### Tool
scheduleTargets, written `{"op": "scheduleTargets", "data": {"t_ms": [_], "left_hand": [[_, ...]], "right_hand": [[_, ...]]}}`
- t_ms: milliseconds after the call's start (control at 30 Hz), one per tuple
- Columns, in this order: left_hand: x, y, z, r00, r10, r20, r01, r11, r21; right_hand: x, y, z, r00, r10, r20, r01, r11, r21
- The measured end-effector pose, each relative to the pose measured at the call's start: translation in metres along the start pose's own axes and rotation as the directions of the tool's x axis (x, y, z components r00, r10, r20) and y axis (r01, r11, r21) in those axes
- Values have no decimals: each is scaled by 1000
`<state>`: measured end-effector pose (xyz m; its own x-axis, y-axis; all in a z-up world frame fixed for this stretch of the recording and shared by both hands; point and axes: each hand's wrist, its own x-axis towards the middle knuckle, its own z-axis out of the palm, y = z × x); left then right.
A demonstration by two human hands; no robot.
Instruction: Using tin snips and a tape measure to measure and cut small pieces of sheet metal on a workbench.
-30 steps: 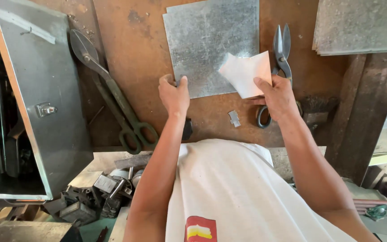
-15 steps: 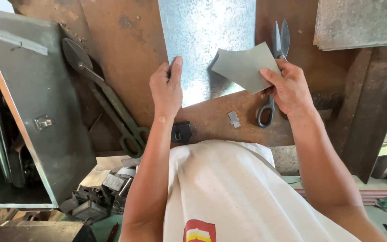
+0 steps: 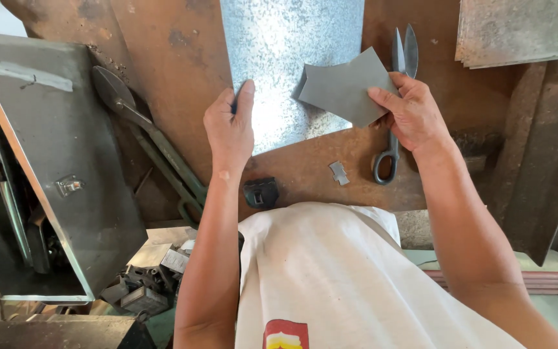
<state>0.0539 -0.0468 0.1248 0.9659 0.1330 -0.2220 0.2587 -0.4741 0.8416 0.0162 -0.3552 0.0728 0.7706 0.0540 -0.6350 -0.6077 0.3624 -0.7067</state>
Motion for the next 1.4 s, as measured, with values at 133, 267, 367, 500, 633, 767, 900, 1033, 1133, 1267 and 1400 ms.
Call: {"op": "scheduleTargets", "data": {"t_ms": [133, 267, 367, 500, 633, 767, 900, 1033, 1133, 1267, 1400], "left_hand": [[0, 0, 0, 1000, 13, -2, -13, 1000, 8], [-1, 3, 1, 1000, 20, 2, -20, 1000, 9], [-2, 8, 1, 1000, 5, 5, -5, 1000, 28], [-4, 14, 2, 1000, 15, -2, -15, 1000, 27], [-4, 10, 4, 999, 42, -13, -41, 998, 42], [-4, 12, 3, 999, 45, -15, -43, 997, 67], [-2, 10, 3, 1000, 11, 2, -11, 998, 62], [1, 1, 1, 1000, 21, -4, -21, 996, 84], [4, -4, 0, 999, 36, 0, -36, 995, 88], [7, -7, -2, 999, 41, 13, -42, 996, 80], [8, -11, -2, 1000, 13, 15, -14, 996, 90]], "right_hand": [[3, -1, -2, 1000, 7, -15, -7, 1000, -15], [1, -5, -1, 1000, -6, -10, 5, 999, -33], [-2, -9, 4, 999, -10, -31, 8, 998, -61], [-13, -6, 12, 997, -52, -63, 44, 992, -119], [-21, 3, 19, 994, -92, -67, 84, 991, -106], [-31, 5, 31, 990, -98, -98, 90, 992, -85], [-37, 1, 45, 990, -56, -128, 46, 996, -77], [-36, 0, 52, 990, -44, -134, 34, 996, -76], [-35, -4, 54, 989, -39, -145, 25, 995, -99], [-33, -11, 57, 987, -51, -151, 27, 987, -156], [-32, -13, 58, 988, -47, -149, 18, 982, -190]]}}
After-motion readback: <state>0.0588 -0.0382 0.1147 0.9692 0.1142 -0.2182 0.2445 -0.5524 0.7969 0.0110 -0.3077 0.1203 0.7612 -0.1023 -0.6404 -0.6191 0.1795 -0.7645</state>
